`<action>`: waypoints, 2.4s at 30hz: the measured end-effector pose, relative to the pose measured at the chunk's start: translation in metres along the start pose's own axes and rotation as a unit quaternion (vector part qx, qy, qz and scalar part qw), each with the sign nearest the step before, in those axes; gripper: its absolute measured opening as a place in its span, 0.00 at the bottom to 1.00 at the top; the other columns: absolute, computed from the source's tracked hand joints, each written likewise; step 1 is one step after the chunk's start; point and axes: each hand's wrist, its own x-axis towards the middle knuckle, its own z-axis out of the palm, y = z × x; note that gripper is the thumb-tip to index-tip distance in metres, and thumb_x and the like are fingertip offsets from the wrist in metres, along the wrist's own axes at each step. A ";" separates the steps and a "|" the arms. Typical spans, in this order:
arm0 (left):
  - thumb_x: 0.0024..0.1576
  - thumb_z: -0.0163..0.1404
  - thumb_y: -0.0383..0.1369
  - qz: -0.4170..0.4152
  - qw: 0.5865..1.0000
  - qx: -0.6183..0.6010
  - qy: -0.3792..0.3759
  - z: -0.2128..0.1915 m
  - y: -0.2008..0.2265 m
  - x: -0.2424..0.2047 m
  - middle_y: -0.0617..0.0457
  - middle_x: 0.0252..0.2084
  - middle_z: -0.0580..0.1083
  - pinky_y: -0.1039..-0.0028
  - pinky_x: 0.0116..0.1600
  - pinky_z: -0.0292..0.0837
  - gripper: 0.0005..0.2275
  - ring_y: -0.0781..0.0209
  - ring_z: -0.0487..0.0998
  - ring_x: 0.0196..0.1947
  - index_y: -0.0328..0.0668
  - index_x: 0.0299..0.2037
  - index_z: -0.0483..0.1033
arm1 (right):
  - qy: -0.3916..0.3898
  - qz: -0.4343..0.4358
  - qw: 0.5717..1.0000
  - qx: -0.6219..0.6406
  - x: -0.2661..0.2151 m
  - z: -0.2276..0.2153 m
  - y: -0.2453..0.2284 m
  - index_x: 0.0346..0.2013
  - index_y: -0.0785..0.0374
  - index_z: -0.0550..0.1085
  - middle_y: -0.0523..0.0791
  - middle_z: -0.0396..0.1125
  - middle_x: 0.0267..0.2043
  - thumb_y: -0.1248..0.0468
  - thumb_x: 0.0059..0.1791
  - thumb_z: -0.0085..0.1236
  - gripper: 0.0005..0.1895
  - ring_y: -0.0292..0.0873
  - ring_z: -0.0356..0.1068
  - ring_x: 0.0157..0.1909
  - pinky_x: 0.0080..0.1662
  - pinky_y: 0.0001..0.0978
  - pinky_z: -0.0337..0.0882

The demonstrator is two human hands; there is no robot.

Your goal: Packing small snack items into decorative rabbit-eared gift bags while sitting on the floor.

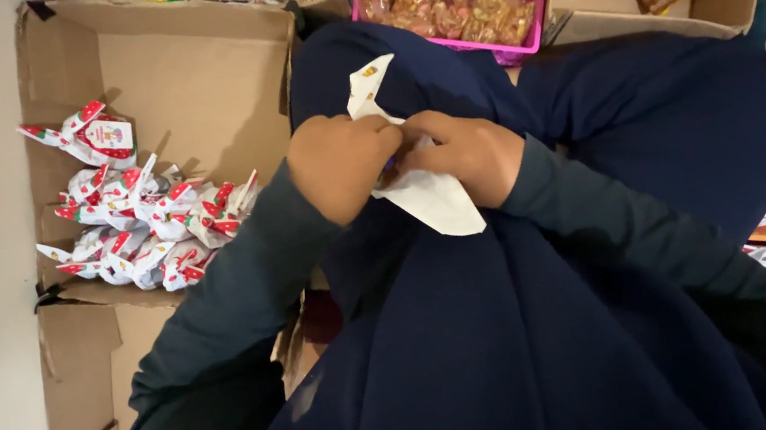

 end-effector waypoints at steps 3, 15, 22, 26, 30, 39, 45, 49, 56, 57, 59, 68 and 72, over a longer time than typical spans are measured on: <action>0.49 0.59 0.34 0.002 1.000 -0.013 -0.011 -0.006 -0.002 -0.001 0.66 0.42 0.78 0.72 0.35 0.69 0.08 0.59 0.79 0.33 0.59 0.39 0.79 | 0.010 -0.024 1.000 0.009 0.014 -0.023 -0.018 0.47 0.58 0.78 0.48 0.67 0.56 0.69 0.47 0.61 0.14 0.50 0.72 0.51 0.52 0.37 0.71; 0.54 0.56 0.26 0.058 0.995 -0.067 0.045 -0.037 -0.004 -0.006 0.61 0.40 0.77 0.71 0.36 0.74 0.06 0.57 0.80 0.32 0.52 0.37 0.79 | 0.097 -0.085 0.990 -0.065 0.012 -0.016 -0.002 0.45 0.54 0.81 0.45 0.71 0.54 0.61 0.55 0.58 0.07 0.52 0.68 0.60 0.57 0.42 0.66; 0.51 0.60 0.23 0.111 0.833 -0.496 0.219 -0.013 -0.046 -0.011 0.39 0.49 0.76 0.57 0.52 0.73 0.09 0.37 0.77 0.50 0.34 0.34 0.70 | 0.086 -0.087 0.992 -0.008 0.014 -0.038 -0.018 0.48 0.58 0.79 0.50 0.71 0.58 0.66 0.56 0.55 0.08 0.56 0.65 0.64 0.59 0.41 0.63; 0.45 0.55 0.22 -0.018 0.867 -0.488 0.102 0.019 -0.064 -0.013 0.41 0.74 0.57 0.65 0.59 0.70 0.43 0.48 0.73 0.61 0.39 0.74 0.48 | 0.007 -0.073 0.994 -0.086 0.017 -0.046 -0.018 0.43 0.56 0.79 0.41 0.71 0.60 0.61 0.47 0.61 0.11 0.52 0.66 0.61 0.61 0.44 0.62; 0.42 0.73 0.31 0.060 0.825 -0.562 0.029 0.072 -0.058 -0.003 0.32 0.71 0.61 0.48 0.76 0.47 0.48 0.35 0.59 0.72 0.31 0.72 0.55 | 0.074 -0.105 0.992 -0.006 0.016 -0.040 -0.011 0.45 0.60 0.77 0.50 0.72 0.56 0.58 0.57 0.56 0.09 0.59 0.65 0.63 0.61 0.46 0.63; 0.35 0.76 0.36 0.038 0.782 -0.623 -0.003 0.089 -0.034 0.012 0.46 0.50 0.79 0.51 0.74 0.51 0.34 0.50 0.77 0.57 0.36 0.54 0.76 | 0.077 -0.088 0.971 0.209 0.006 -0.047 0.017 0.41 0.60 0.80 0.56 0.71 0.55 0.55 0.52 0.60 0.12 0.60 0.66 0.59 0.60 0.47 0.65; 0.35 0.77 0.32 -0.027 0.668 -0.743 0.013 0.086 -0.005 0.013 0.43 0.48 0.79 0.52 0.69 0.64 0.34 0.53 0.77 0.53 0.33 0.53 0.76 | 0.190 0.018 0.844 0.501 -0.029 -0.057 0.060 0.38 0.65 0.73 0.64 0.63 0.61 0.56 0.50 0.61 0.14 0.58 0.66 0.63 0.59 0.41 0.72; 0.38 0.76 0.29 -0.077 0.650 -0.752 0.079 0.074 0.019 0.023 0.44 0.47 0.78 0.54 0.65 0.70 0.32 0.54 0.78 0.52 0.36 0.53 0.75 | 0.332 0.126 0.745 0.565 -0.041 -0.072 0.059 0.61 0.56 0.63 0.45 0.66 0.63 0.48 0.53 0.57 0.27 0.42 0.70 0.61 0.59 0.31 0.76; 0.38 0.76 0.31 -0.136 0.700 -0.687 0.141 0.046 0.061 0.041 0.37 0.48 0.78 0.54 0.62 0.71 0.33 0.45 0.78 0.54 0.31 0.54 0.74 | 0.262 0.108 0.869 0.407 -0.045 -0.042 0.028 0.60 0.68 0.67 0.51 0.67 0.56 0.63 0.44 0.70 0.32 0.45 0.68 0.58 0.56 0.42 0.73; 0.37 0.77 0.33 -0.152 0.699 -0.683 0.144 0.052 0.064 0.042 0.38 0.47 0.78 0.54 0.61 0.72 0.33 0.45 0.79 0.54 0.32 0.53 0.75 | 0.243 0.097 0.895 0.362 -0.042 -0.044 0.024 0.60 0.70 0.68 0.51 0.65 0.58 0.62 0.45 0.69 0.32 0.44 0.66 0.58 0.57 0.40 0.70; 0.36 0.77 0.34 -0.164 0.700 -0.680 0.146 0.058 0.072 0.045 0.39 0.47 0.79 0.54 0.60 0.74 0.34 0.45 0.80 0.53 0.33 0.53 0.75 | 0.226 0.086 0.918 0.313 -0.038 -0.045 0.020 0.61 0.72 0.69 0.51 0.62 0.60 0.61 0.47 0.69 0.31 0.43 0.63 0.59 0.58 0.39 0.68; 0.41 0.75 0.31 -0.171 0.654 -0.729 0.107 0.046 0.092 0.051 0.42 0.44 0.81 0.61 0.57 0.76 0.25 0.54 0.81 0.50 0.35 0.48 0.80 | 0.443 0.152 0.821 0.326 -0.050 -0.041 0.013 0.46 0.70 0.71 0.46 0.69 0.37 0.67 0.57 0.56 0.08 0.33 0.68 0.37 0.40 0.26 0.71; 0.42 0.74 0.31 -0.179 0.663 -0.720 0.101 0.041 0.097 0.059 0.42 0.44 0.81 0.61 0.56 0.76 0.24 0.54 0.81 0.49 0.34 0.47 0.81 | 0.522 0.124 0.771 0.342 -0.064 -0.033 0.041 0.45 0.68 0.68 0.48 0.69 0.33 0.67 0.56 0.57 0.08 0.36 0.71 0.32 0.34 0.25 0.71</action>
